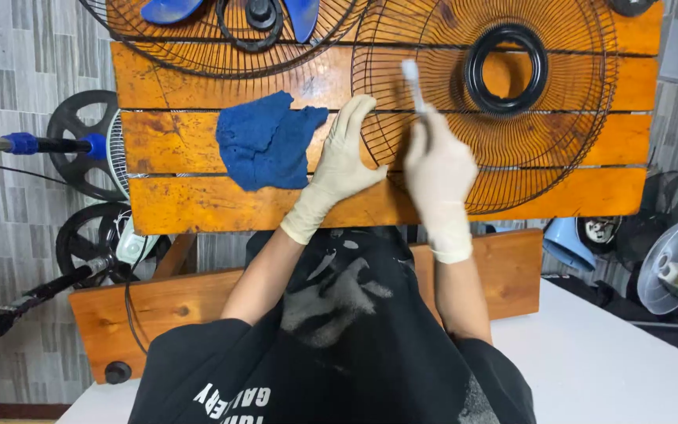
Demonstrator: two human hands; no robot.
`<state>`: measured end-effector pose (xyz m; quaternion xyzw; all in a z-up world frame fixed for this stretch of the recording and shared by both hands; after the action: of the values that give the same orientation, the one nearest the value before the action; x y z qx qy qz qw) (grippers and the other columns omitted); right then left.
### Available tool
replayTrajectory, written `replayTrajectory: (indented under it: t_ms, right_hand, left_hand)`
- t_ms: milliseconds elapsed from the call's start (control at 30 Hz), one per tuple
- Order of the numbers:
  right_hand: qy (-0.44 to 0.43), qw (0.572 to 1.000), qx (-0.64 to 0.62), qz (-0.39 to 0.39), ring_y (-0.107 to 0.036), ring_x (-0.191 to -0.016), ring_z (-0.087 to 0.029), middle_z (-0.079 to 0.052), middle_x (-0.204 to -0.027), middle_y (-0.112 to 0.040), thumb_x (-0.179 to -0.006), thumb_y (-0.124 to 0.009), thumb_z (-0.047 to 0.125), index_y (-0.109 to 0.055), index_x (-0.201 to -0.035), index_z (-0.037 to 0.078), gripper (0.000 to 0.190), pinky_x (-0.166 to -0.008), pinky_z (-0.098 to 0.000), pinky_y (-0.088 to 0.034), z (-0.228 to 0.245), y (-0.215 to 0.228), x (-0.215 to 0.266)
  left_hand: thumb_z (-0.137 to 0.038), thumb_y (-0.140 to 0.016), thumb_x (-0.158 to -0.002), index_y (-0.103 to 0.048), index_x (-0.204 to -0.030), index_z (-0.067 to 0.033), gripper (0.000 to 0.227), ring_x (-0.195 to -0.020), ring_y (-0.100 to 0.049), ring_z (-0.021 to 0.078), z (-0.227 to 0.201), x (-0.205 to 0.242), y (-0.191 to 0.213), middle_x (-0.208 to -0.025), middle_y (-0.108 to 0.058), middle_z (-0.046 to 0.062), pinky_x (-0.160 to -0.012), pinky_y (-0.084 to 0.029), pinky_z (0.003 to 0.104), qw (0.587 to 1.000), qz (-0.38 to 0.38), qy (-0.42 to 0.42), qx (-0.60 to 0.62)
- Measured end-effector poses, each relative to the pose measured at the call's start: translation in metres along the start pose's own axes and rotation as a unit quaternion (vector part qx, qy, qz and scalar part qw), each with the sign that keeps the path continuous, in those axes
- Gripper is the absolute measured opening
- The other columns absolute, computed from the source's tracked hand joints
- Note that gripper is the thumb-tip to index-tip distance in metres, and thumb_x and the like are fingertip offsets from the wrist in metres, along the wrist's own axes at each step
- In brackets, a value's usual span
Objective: Cleaning a metal fan grill using a toothbrush and a cloth on a wooden workbench
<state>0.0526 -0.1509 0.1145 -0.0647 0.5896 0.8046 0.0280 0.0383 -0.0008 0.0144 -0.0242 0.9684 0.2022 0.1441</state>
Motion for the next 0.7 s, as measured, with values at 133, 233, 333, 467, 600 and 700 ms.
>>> replayTrajectory:
  t_ms: [133, 233, 333, 467, 600, 700]
  right_hand:
    - [0.011, 0.999, -0.015, 0.027, -0.076, -0.081, -0.038, -0.011, -0.091, -0.078, -0.103, -0.06, 0.034, -0.071, -0.119, 0.026, 0.021, -0.071, -0.0534, -0.06, 0.014, -0.016, 0.013]
    - [0.002, 1.0, 0.005, 0.009, -0.075, -0.08, -0.04, -0.012, -0.088, -0.078, -0.103, -0.062, 0.035, -0.072, -0.122, 0.026, 0.023, -0.071, -0.0558, -0.059, -0.005, 0.002, 0.006]
    - [-0.008, 1.0, 0.008, -0.003, -0.076, -0.08, -0.038, -0.011, -0.092, -0.079, -0.104, -0.061, 0.032, -0.071, -0.124, 0.023, 0.024, -0.07, -0.0541, -0.06, -0.002, -0.007, 0.012]
    - [0.008, 1.0, -0.013, 0.022, -0.075, -0.087, -0.037, -0.008, -0.103, -0.079, -0.103, -0.061, 0.035, -0.07, -0.127, 0.029, 0.026, -0.075, -0.0539, -0.059, -0.009, -0.011, 0.019]
    - [0.027, 0.999, 0.007, -0.02, -0.075, -0.089, -0.037, -0.009, -0.106, -0.079, -0.103, -0.063, 0.03, -0.072, -0.125, 0.026, 0.024, -0.075, -0.0536, -0.059, -0.024, 0.004, 0.022]
    - [0.072, 0.997, -0.012, 0.0, -0.074, -0.1, -0.027, -0.002, -0.113, -0.078, -0.101, -0.066, 0.033, -0.071, -0.127, 0.03, 0.027, -0.078, -0.0454, -0.06, -0.025, -0.022, 0.04]
  left_hand:
    - [-0.019, -0.09, -0.063, -0.045, -0.149, -0.0136, 0.097, -0.142, -0.045, 0.0395, -0.002, 0.001, 0.001, -0.148, -0.044, 0.015, -0.121, -0.037, 0.05, 1.0, -0.004, 0.003, 0.015]
    - [-0.017, -0.095, -0.053, -0.044, -0.147, -0.0122, 0.108, -0.142, -0.044, 0.0422, -0.001, 0.002, 0.001, -0.148, -0.044, 0.016, -0.121, -0.036, 0.053, 1.0, 0.009, 0.003, 0.01]
    - [-0.019, -0.098, -0.054, -0.045, -0.145, -0.0121, 0.106, -0.14, -0.045, 0.0422, 0.0, 0.001, -0.003, -0.146, -0.045, 0.016, -0.119, -0.037, 0.054, 1.0, 0.018, -0.001, 0.006]
    - [-0.022, -0.097, -0.056, -0.047, -0.14, -0.0138, 0.098, -0.132, -0.051, 0.0394, -0.004, 0.006, -0.006, -0.141, -0.047, 0.013, -0.113, -0.042, 0.052, 1.0, 0.006, -0.015, -0.024]
    - [-0.025, -0.102, -0.045, -0.045, -0.139, -0.0141, 0.11, -0.126, -0.053, 0.0405, -0.008, 0.011, -0.023, -0.138, -0.046, 0.014, -0.107, -0.046, 0.054, 0.998, -0.001, -0.018, -0.06]
    - [-0.027, -0.093, -0.061, -0.048, -0.134, -0.0174, 0.087, -0.116, -0.056, 0.0367, -0.012, 0.019, -0.042, -0.129, -0.048, 0.011, -0.098, -0.046, 0.051, 0.993, -0.044, -0.019, -0.104]
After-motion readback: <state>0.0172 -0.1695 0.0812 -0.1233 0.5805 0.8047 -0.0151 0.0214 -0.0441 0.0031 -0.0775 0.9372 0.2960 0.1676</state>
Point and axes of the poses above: each hand's wrist, its own x-axis away from the middle knuckle, its own y-axis out of the back of the hand, z = x × y, the point moved 4 cm from there along -x, towards the middle knuckle
